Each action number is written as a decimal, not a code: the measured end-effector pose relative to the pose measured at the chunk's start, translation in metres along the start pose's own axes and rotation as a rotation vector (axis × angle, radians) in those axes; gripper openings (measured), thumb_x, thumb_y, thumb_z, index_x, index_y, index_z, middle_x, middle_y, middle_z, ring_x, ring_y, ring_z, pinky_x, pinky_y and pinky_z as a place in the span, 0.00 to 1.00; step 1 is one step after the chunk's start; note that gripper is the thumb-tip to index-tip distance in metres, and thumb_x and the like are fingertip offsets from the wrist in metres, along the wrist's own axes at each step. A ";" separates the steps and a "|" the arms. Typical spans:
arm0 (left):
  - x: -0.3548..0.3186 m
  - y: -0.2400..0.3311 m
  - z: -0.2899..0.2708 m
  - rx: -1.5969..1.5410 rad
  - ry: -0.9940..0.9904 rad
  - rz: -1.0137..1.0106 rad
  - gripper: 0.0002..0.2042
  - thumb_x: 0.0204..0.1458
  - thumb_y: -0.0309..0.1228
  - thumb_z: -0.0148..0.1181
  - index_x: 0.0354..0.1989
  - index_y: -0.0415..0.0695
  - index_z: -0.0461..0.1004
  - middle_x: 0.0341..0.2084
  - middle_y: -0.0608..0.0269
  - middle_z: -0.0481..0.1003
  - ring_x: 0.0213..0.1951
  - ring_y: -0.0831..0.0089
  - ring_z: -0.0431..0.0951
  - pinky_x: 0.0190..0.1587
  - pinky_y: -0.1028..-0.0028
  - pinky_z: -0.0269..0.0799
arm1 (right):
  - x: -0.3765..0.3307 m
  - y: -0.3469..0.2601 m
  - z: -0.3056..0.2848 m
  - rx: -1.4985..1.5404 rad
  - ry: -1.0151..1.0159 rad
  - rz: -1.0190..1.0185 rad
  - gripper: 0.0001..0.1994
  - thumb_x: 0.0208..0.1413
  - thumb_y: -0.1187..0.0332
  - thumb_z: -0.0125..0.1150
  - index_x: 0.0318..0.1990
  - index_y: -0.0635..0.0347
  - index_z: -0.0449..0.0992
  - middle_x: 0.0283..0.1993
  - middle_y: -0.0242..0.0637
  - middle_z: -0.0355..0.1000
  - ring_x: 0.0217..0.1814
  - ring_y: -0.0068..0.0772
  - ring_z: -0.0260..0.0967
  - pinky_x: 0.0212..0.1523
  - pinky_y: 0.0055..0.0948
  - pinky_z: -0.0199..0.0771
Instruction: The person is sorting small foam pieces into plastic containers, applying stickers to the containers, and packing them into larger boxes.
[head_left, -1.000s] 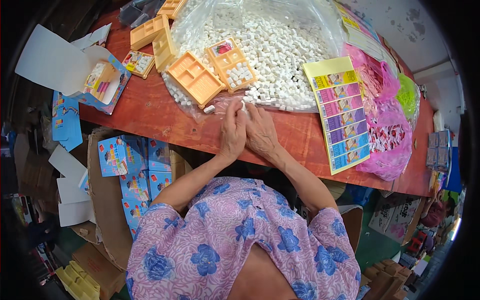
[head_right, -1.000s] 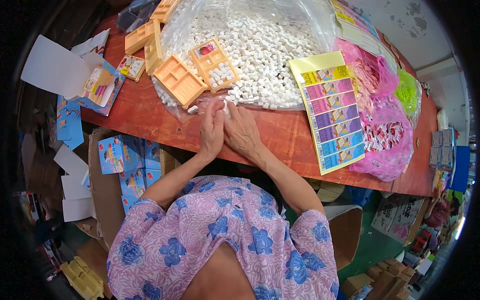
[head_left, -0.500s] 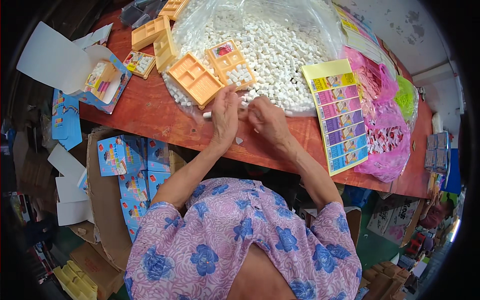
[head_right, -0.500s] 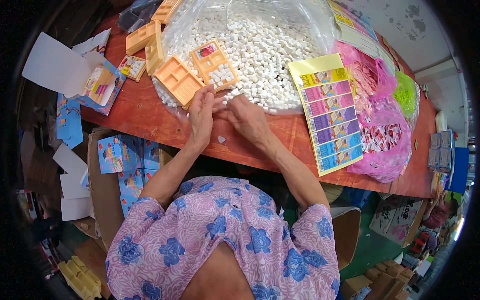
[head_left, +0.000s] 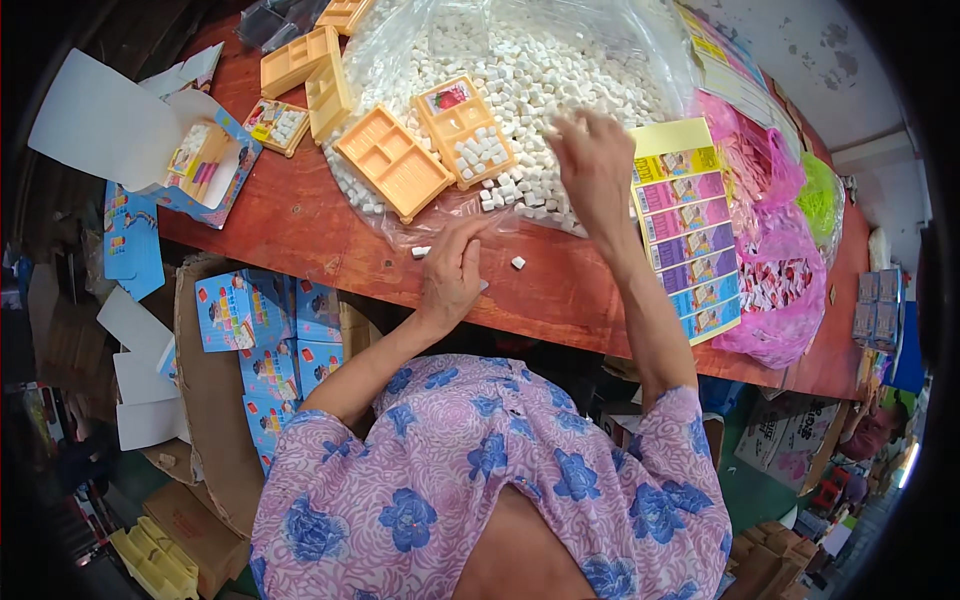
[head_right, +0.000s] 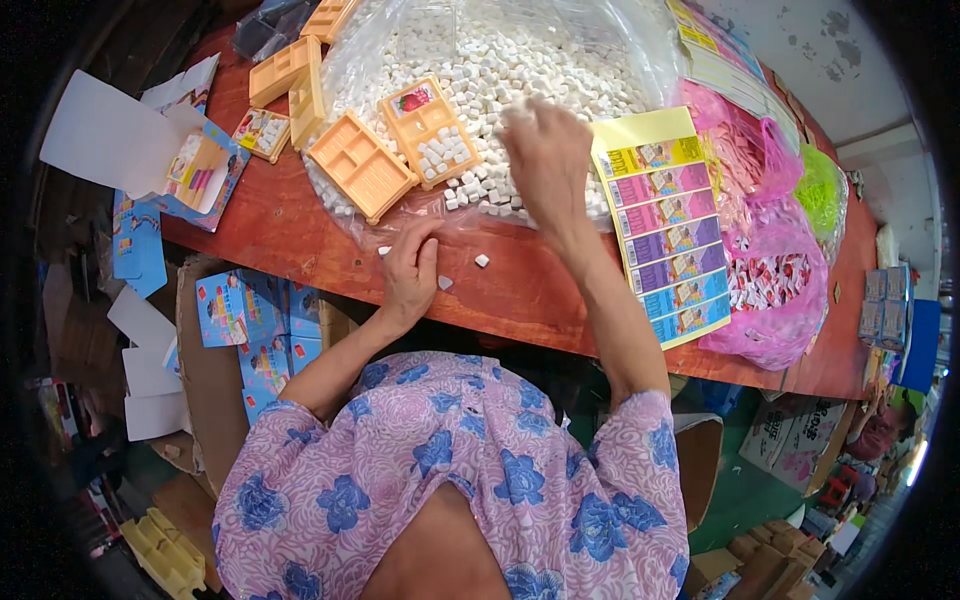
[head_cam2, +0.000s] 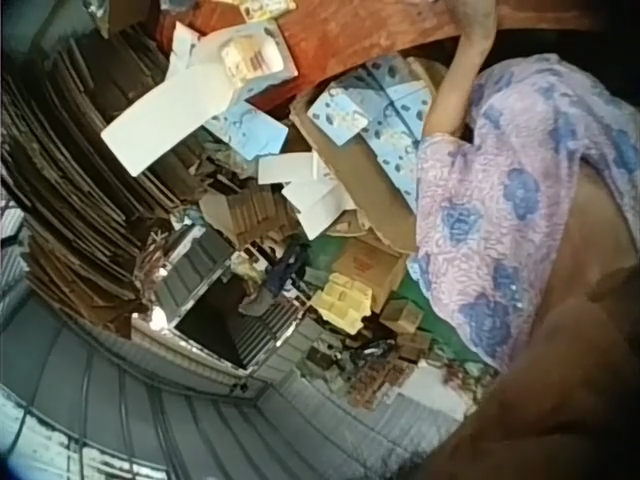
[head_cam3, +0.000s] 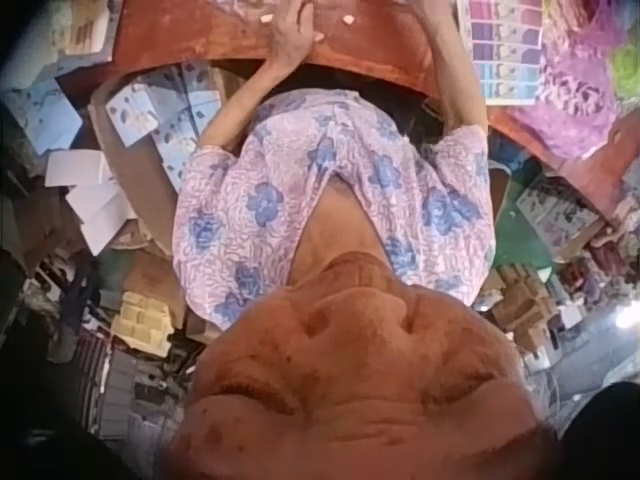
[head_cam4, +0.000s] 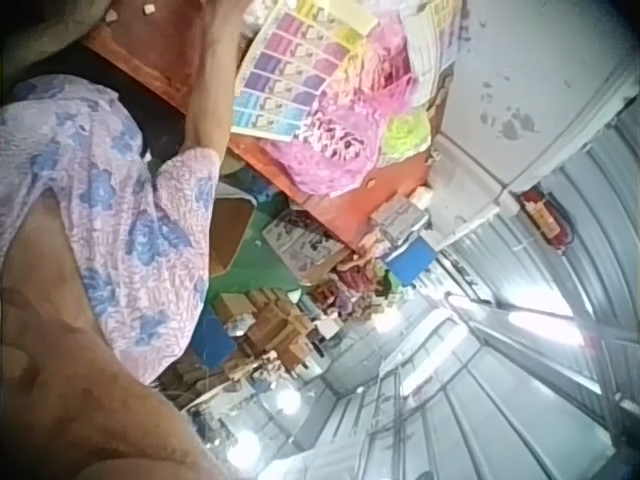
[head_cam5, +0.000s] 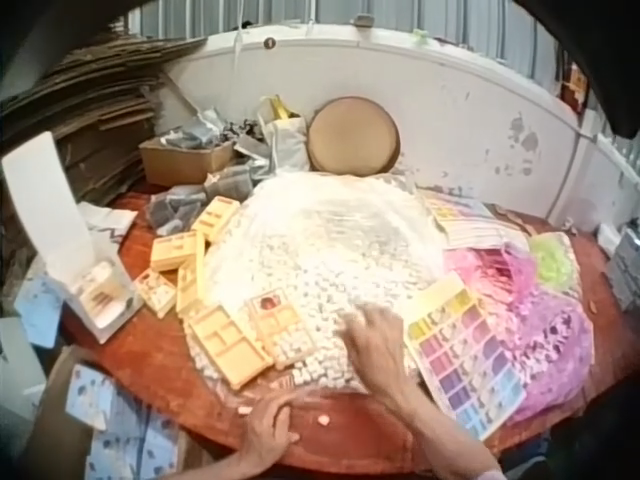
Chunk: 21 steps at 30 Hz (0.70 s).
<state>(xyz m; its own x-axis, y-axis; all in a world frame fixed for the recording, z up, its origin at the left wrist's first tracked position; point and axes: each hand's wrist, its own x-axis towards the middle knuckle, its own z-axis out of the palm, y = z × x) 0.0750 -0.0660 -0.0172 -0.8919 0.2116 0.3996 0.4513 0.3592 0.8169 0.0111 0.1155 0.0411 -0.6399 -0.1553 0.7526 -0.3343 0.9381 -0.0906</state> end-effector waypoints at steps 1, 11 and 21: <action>-0.004 0.002 -0.005 0.032 0.021 0.032 0.10 0.42 0.20 0.45 0.35 0.38 0.66 0.33 0.53 0.67 0.36 0.57 0.67 0.38 0.68 0.63 | -0.016 -0.015 -0.012 0.126 -0.205 0.077 0.07 0.42 0.71 0.54 0.31 0.59 0.70 0.31 0.40 0.66 0.31 0.39 0.63 0.29 0.33 0.63; -0.006 -0.015 -0.041 0.681 -0.042 0.001 0.10 0.40 0.22 0.49 0.35 0.40 0.67 0.26 0.57 0.65 0.31 0.59 0.65 0.32 0.67 0.62 | -0.084 -0.093 -0.012 0.374 -0.692 0.201 0.12 0.41 0.71 0.52 0.35 0.63 0.63 0.33 0.45 0.59 0.36 0.43 0.59 0.32 0.34 0.62; -0.021 -0.020 -0.037 0.711 -0.052 0.197 0.07 0.39 0.24 0.51 0.30 0.41 0.67 0.24 0.58 0.63 0.29 0.63 0.65 0.29 0.69 0.61 | -0.089 -0.093 -0.008 0.513 -0.718 0.064 0.08 0.36 0.78 0.45 0.29 0.64 0.62 0.31 0.45 0.59 0.35 0.44 0.59 0.35 0.34 0.61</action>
<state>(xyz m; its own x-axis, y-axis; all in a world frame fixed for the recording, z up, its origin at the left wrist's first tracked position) 0.0835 -0.1110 -0.0267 -0.7980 0.3697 0.4761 0.5287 0.8086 0.2583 0.1053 0.0443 -0.0124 -0.8903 -0.4261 0.1606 -0.4420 0.7237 -0.5300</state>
